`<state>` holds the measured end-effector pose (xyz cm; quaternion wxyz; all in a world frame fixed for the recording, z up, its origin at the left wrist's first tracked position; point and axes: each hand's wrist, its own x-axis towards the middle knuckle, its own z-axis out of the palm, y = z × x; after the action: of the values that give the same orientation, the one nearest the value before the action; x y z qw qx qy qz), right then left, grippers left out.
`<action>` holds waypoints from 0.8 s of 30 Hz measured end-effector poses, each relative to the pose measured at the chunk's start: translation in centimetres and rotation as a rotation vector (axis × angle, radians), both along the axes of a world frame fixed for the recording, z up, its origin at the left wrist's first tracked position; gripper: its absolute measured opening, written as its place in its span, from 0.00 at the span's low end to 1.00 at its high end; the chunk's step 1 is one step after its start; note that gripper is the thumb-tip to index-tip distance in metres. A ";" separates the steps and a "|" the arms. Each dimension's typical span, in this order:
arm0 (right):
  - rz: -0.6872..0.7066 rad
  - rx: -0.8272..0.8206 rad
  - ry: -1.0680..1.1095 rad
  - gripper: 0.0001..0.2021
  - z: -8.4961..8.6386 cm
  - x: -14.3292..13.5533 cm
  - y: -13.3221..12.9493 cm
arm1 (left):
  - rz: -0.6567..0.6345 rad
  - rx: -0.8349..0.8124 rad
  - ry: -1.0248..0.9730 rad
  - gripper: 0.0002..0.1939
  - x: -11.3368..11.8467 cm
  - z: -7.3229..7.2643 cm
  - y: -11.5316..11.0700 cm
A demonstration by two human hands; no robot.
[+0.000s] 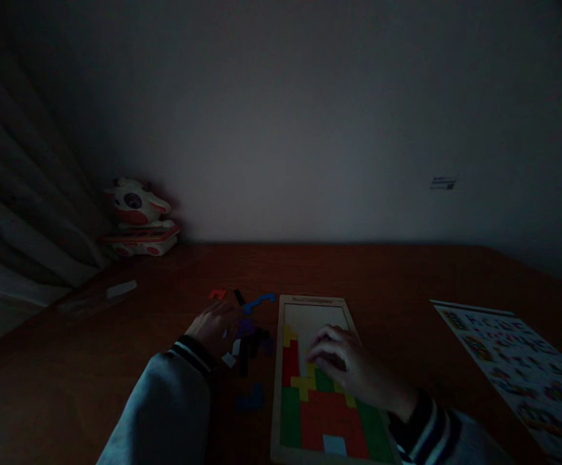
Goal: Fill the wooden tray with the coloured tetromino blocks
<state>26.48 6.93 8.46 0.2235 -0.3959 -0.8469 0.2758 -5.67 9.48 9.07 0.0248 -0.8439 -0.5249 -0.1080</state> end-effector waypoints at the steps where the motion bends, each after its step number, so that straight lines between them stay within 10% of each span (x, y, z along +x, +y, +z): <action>1: -0.003 0.004 0.000 0.08 0.0 0.0 0.0 | -0.055 0.003 -0.019 0.15 0.3 0.1 -0.1; 9: -0.017 -0.035 0.005 0.16 0.2 0.2 0.1 | -0.246 -0.042 -0.058 0.14 1.6 -0.9 -0.3; 24: -0.039 -0.054 -0.010 0.16 0.1 0.1 -0.2 | -0.232 -0.043 -0.199 0.17 3.0 -2.1 0.0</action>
<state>26.56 6.77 8.51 0.2137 -0.4195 -0.8325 0.2920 -2.66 9.50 7.02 -0.0580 -0.8843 -0.4262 -0.1819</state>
